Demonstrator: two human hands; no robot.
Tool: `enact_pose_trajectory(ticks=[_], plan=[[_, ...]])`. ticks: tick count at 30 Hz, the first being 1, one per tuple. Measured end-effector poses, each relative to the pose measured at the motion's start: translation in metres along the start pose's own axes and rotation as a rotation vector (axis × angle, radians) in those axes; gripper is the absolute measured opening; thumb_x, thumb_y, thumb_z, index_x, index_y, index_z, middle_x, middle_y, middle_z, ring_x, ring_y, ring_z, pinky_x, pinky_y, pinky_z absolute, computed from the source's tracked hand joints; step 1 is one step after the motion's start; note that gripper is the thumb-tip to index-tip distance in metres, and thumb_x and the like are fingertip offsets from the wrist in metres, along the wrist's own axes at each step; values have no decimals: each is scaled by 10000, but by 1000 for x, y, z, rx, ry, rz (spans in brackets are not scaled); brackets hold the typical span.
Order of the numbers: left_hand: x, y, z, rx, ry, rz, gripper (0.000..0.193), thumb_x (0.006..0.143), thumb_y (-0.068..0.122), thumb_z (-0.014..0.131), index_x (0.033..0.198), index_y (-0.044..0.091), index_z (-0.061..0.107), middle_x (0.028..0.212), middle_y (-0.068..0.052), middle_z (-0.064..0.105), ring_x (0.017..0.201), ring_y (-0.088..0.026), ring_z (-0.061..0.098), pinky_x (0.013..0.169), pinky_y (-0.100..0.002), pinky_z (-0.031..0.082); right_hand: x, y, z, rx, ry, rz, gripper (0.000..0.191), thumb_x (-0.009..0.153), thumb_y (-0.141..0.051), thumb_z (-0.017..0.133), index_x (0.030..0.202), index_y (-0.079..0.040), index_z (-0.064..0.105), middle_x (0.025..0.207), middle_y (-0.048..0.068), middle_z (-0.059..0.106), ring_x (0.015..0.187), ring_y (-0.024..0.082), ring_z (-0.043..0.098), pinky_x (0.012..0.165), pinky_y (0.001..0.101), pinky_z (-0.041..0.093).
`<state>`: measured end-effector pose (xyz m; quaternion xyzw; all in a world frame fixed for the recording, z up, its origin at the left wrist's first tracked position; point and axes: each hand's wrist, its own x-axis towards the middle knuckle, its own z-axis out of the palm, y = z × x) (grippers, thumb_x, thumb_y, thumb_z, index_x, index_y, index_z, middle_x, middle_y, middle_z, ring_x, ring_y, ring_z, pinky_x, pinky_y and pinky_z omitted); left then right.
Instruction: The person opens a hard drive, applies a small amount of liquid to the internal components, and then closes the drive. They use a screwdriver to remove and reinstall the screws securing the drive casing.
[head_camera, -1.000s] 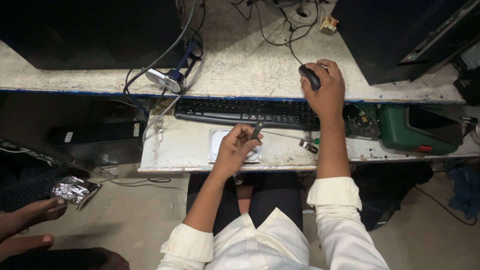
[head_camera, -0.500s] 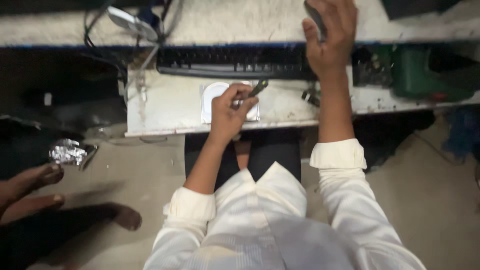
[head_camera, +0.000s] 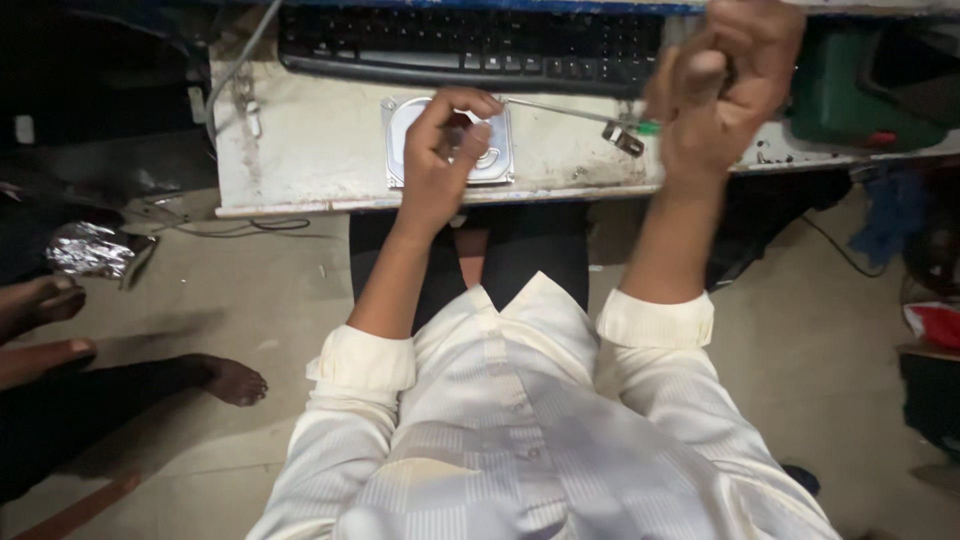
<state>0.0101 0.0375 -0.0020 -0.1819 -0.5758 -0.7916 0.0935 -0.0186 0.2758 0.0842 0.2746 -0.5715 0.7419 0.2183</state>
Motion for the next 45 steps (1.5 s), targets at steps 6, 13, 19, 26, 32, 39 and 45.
enact_pose_trajectory(ticks=[6,13,19,26,32,39,45], plan=[[3,-3,-17,-169,165,180,177,1102,232,572,1020,78,598,1002,-41,656,944,-132,611,876,-291,503,-8,-43,-11,-1037,-693,176,195,838,-15,785,1009,-107,795,923,65,679,809,217,673,674,359,505],[1,12,-72,146,209,119,276,1137,270,587,1030,16,580,981,-63,627,938,-137,568,858,-269,469,-35,-21,-16,-1190,-720,298,238,772,-68,853,987,-165,816,926,29,695,834,227,694,705,350,535],[4,17,-67,138,204,-18,376,1162,348,492,997,25,593,950,-47,635,903,-119,576,864,-274,471,-37,-10,-26,-1104,-697,280,306,764,29,799,1009,-154,806,961,28,693,867,214,710,728,330,558],[11,16,-64,89,210,-82,383,1156,350,489,1000,16,591,939,-47,628,893,-116,558,847,-273,457,-26,-12,-19,-1108,-728,274,292,762,26,816,1004,-139,813,981,53,681,847,235,681,693,356,524],[12,18,-64,109,145,-100,288,1131,275,541,1002,22,591,957,-29,624,919,-106,559,875,-258,460,-16,-24,4,-1274,-620,-3,513,683,220,578,1118,-45,639,1120,165,641,1051,372,577,877,452,514],[12,26,-74,205,62,-180,143,1071,140,616,997,20,589,963,-30,607,912,-98,558,854,-242,464,-28,-17,21,-744,-297,133,319,1021,186,570,1249,-32,525,1325,174,650,1177,340,702,946,387,612],[24,32,-84,540,-44,-25,156,955,98,719,1053,22,624,1109,-122,613,1069,-275,591,951,-365,500,-55,37,36,-338,140,256,384,1162,-118,646,1455,-25,416,1264,230,649,1020,331,771,854,410,682]])
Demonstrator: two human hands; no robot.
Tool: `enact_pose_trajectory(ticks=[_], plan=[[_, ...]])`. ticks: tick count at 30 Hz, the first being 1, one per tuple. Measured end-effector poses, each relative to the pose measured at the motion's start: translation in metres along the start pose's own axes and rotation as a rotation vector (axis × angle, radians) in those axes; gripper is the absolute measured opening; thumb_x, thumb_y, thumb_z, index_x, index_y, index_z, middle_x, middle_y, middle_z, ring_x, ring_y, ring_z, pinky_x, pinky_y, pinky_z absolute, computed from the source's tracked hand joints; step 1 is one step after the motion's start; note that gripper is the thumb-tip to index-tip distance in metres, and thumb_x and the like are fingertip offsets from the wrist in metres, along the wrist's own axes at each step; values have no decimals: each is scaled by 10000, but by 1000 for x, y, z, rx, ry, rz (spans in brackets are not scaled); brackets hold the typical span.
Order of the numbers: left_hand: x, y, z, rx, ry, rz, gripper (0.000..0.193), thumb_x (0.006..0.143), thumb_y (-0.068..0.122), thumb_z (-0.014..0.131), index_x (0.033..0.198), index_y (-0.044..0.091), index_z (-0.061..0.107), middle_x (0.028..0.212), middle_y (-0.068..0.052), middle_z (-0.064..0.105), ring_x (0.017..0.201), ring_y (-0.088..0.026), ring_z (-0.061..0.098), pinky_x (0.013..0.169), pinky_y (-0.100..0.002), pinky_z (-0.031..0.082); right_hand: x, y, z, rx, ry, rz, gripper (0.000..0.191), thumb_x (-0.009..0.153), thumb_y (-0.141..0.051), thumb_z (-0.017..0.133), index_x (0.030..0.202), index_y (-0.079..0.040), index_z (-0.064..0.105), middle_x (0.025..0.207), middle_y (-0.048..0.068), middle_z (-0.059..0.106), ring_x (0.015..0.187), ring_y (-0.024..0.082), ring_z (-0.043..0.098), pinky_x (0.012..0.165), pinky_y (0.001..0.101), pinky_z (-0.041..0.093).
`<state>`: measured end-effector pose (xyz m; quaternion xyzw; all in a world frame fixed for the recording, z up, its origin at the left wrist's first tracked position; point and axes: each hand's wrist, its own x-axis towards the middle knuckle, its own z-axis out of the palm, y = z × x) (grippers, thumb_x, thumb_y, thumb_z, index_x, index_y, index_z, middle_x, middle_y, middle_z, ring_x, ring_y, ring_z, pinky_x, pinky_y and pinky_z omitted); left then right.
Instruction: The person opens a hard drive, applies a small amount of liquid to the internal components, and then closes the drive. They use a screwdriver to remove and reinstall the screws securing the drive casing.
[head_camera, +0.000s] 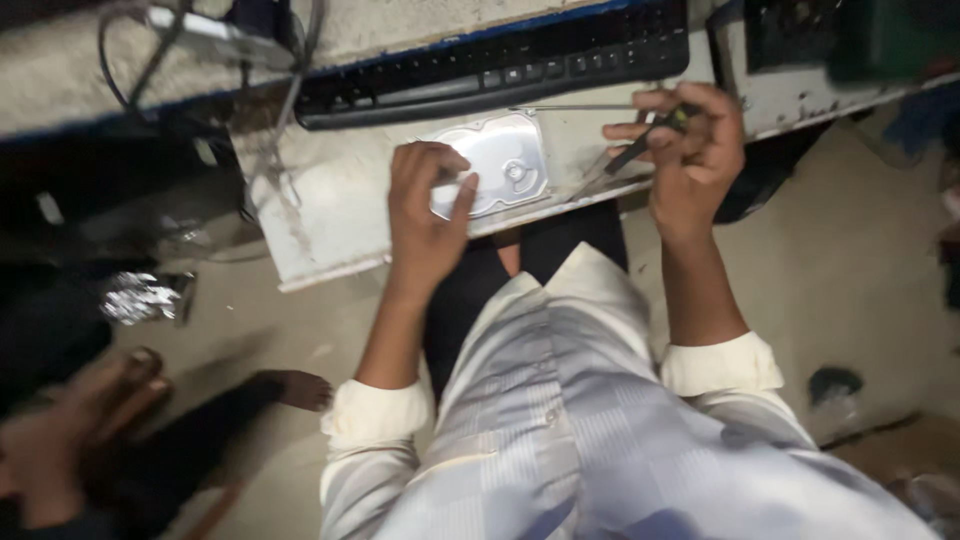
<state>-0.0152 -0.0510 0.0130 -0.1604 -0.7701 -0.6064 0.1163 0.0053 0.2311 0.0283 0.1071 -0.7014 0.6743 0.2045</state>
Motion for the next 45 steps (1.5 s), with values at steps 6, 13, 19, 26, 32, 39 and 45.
enact_pose_trajectory(ticks=[6,13,19,26,32,39,45], plan=[[9,2,-13,214,-157,115,351,900,162,775,1183,40,606,1356,-172,583,1410,-410,467,1176,-522,349,-12,18,26,-53,208,11,413,1180,-183,659,1451,-8,401,1282,217,640,1000,331,778,796,390,675],[13,-3,-11,296,-224,119,409,905,212,775,1232,40,600,1399,-177,566,1448,-416,438,1231,-592,254,-15,24,29,-75,240,-65,387,1191,-144,648,1471,-12,416,1286,219,623,985,334,769,806,397,668],[15,1,6,377,-236,105,418,886,227,771,1220,39,605,1381,-181,564,1430,-423,437,1227,-607,235,-11,28,8,-13,206,-68,366,1160,-133,639,1434,-25,419,1246,230,625,957,324,753,805,415,670],[19,16,40,574,-115,77,351,965,205,723,1246,31,604,1391,-171,569,1406,-403,467,1213,-570,287,20,44,-16,138,170,-36,348,1142,-161,618,1374,-73,373,1214,193,605,871,283,728,779,412,670],[29,23,64,735,-70,70,342,984,221,728,1240,22,621,1405,-158,567,1400,-381,466,1189,-536,321,37,57,-33,187,150,44,328,1160,-170,562,1382,-85,337,1263,197,596,864,298,738,776,414,675],[31,22,70,684,-85,96,401,930,239,723,1251,19,627,1441,-183,548,1419,-410,442,1176,-548,323,33,63,-44,215,10,17,326,1161,-188,533,1385,-104,312,1279,218,594,822,319,752,715,407,663],[20,22,63,660,-127,127,392,925,208,697,1263,23,624,1466,-180,532,1439,-411,426,1184,-547,329,21,63,-42,205,-23,-51,323,1161,-195,539,1390,-113,327,1261,225,604,804,331,760,696,403,678]])
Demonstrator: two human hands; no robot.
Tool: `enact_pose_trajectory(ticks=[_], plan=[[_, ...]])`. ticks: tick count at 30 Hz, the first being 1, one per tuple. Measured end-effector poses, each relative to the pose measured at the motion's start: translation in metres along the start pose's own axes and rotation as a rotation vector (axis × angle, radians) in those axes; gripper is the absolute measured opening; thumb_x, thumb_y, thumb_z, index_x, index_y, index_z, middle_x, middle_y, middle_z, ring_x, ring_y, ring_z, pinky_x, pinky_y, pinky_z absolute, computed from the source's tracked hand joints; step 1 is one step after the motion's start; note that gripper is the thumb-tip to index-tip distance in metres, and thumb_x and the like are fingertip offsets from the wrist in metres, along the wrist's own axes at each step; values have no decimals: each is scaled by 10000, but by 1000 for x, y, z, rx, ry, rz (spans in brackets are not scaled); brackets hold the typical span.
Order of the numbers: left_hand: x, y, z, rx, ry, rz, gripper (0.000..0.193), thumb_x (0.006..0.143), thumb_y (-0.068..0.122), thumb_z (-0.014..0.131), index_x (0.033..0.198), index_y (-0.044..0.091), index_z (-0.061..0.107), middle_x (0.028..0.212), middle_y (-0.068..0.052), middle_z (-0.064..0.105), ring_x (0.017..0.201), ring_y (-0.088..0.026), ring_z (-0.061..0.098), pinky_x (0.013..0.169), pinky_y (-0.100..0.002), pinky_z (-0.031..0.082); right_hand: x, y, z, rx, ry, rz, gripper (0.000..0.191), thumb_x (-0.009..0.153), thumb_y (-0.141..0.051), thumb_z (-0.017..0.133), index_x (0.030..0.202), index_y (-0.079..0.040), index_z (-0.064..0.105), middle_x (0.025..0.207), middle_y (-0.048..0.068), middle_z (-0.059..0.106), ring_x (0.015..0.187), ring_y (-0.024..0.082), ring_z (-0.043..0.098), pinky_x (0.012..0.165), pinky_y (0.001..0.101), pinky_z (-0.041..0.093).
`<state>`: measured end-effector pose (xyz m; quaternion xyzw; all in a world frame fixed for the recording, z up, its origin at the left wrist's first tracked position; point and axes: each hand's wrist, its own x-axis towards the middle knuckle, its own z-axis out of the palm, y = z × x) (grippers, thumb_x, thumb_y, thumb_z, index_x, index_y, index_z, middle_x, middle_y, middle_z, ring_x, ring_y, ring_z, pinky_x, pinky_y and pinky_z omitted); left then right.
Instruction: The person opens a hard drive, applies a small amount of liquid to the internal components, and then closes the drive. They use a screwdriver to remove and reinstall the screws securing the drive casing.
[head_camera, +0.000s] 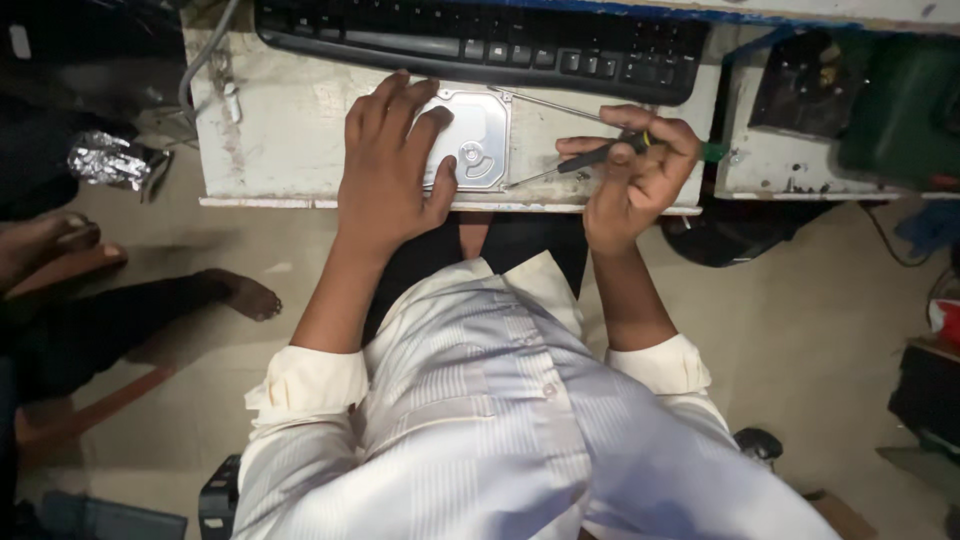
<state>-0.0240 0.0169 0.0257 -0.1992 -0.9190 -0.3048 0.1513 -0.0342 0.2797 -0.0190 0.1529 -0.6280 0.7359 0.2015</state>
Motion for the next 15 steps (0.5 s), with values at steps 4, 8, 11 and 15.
enact_pose_trajectory(ticks=[4,8,11,15], plan=[[-5,-3,-3,-19,-7,38,391,923,198,692,1268,27,626,1461,-176,529,1440,-408,422,1184,-551,328,-5,-3,4,-23,-25,-5,333,1168,-203,551,1392,-115,320,1280,221,600,823,329,762,716,402,676],[-10,-6,-5,-16,1,47,399,913,192,691,1269,25,623,1453,-176,533,1431,-407,425,1176,-557,326,-4,-2,9,-49,-10,-23,328,1164,-204,566,1377,-107,337,1301,211,603,812,327,769,709,404,636],[-14,-7,-4,-17,19,51,419,911,188,693,1288,23,616,1456,-174,534,1427,-407,426,1177,-555,326,-4,-3,10,-78,-30,-47,316,1177,-201,566,1378,-116,337,1264,203,604,819,321,768,710,396,636],[-18,-7,-5,-19,49,66,427,906,175,690,1299,27,608,1447,-169,536,1422,-401,432,1176,-549,330,-8,-8,13,-67,-18,-4,348,1170,-220,566,1399,-105,329,1276,201,605,830,317,778,689,378,659]])
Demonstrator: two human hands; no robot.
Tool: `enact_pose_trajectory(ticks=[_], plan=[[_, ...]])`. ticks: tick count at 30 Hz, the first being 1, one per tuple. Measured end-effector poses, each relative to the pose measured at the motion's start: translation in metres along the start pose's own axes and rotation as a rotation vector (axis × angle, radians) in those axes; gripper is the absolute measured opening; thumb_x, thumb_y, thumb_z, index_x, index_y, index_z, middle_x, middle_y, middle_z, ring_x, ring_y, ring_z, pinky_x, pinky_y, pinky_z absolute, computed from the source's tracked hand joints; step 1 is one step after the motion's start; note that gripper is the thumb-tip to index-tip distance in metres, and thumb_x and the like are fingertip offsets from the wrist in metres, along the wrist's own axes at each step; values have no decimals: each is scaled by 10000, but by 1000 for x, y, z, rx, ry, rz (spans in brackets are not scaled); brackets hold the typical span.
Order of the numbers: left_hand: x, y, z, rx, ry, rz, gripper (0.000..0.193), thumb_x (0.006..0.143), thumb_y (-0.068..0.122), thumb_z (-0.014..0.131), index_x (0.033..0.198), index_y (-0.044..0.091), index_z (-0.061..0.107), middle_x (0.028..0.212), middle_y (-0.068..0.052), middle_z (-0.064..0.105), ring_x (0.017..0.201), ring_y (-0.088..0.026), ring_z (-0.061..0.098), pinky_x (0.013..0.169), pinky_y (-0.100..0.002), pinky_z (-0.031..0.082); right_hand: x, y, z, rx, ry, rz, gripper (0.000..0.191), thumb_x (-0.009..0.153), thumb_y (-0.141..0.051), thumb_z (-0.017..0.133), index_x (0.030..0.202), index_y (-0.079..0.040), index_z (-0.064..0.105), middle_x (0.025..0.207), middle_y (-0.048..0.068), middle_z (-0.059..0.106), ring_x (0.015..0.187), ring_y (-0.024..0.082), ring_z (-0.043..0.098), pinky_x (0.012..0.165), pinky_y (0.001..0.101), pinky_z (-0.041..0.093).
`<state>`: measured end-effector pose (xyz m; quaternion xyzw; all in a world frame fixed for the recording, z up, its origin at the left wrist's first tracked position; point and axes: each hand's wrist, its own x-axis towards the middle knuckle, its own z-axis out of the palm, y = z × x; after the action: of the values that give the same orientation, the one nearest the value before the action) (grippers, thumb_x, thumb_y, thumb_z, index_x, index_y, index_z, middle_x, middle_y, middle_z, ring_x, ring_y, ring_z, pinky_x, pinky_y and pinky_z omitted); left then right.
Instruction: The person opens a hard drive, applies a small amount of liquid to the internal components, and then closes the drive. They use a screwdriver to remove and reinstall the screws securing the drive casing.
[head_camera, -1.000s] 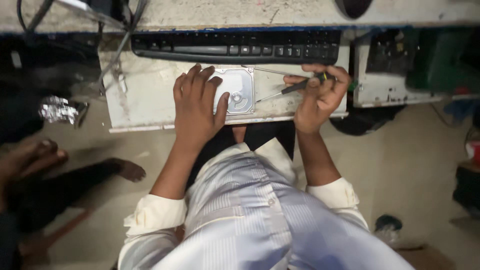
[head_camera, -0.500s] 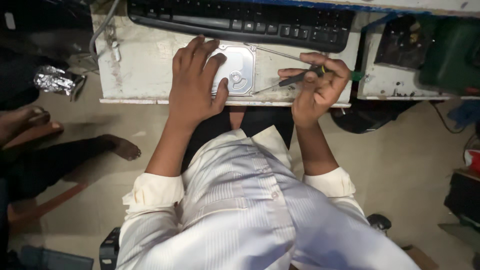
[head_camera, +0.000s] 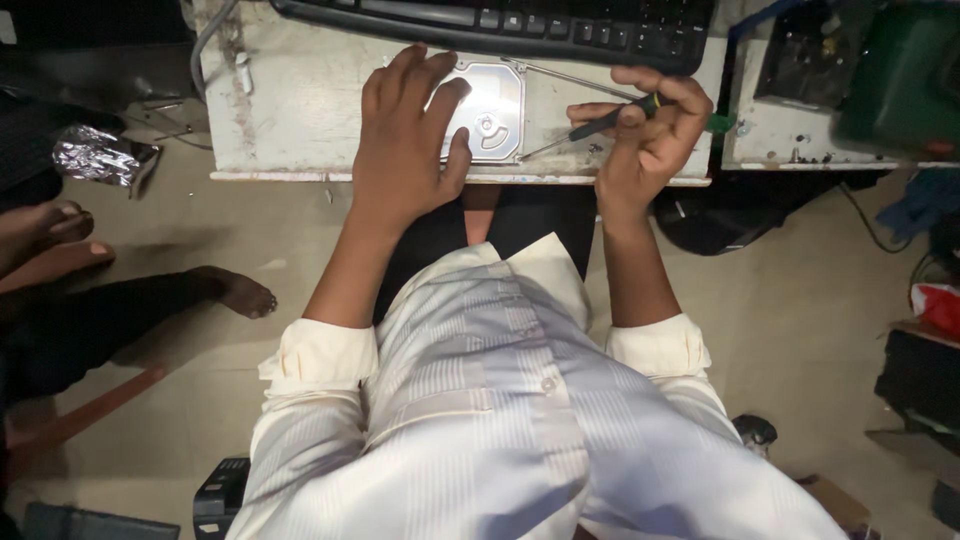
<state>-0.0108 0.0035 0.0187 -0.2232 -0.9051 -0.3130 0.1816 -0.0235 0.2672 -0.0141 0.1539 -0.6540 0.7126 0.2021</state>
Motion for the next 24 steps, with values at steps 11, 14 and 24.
enact_pose_trajectory(ticks=[11,14,24], plan=[[-3,4,-4,-9,-9,-8,406,890,148,691,1271,33,607,1417,-160,548,1412,-396,440,1169,-550,329,-2,-4,3,-8,-16,-27,360,1169,-234,569,1393,-91,326,1290,200,599,853,311,785,723,378,638],[-3,4,-4,-10,-10,-10,403,893,145,689,1271,30,607,1417,-161,548,1412,-398,439,1172,-550,326,-2,-4,3,-27,-31,-53,353,1168,-235,563,1388,-86,331,1296,195,589,863,319,788,729,378,639],[-5,3,-5,-17,-4,-5,395,899,144,687,1269,24,615,1419,-168,553,1415,-400,438,1180,-541,328,2,-7,9,-104,-157,-195,345,1133,-138,584,1388,-80,359,1370,189,553,1062,308,706,826,412,655]])
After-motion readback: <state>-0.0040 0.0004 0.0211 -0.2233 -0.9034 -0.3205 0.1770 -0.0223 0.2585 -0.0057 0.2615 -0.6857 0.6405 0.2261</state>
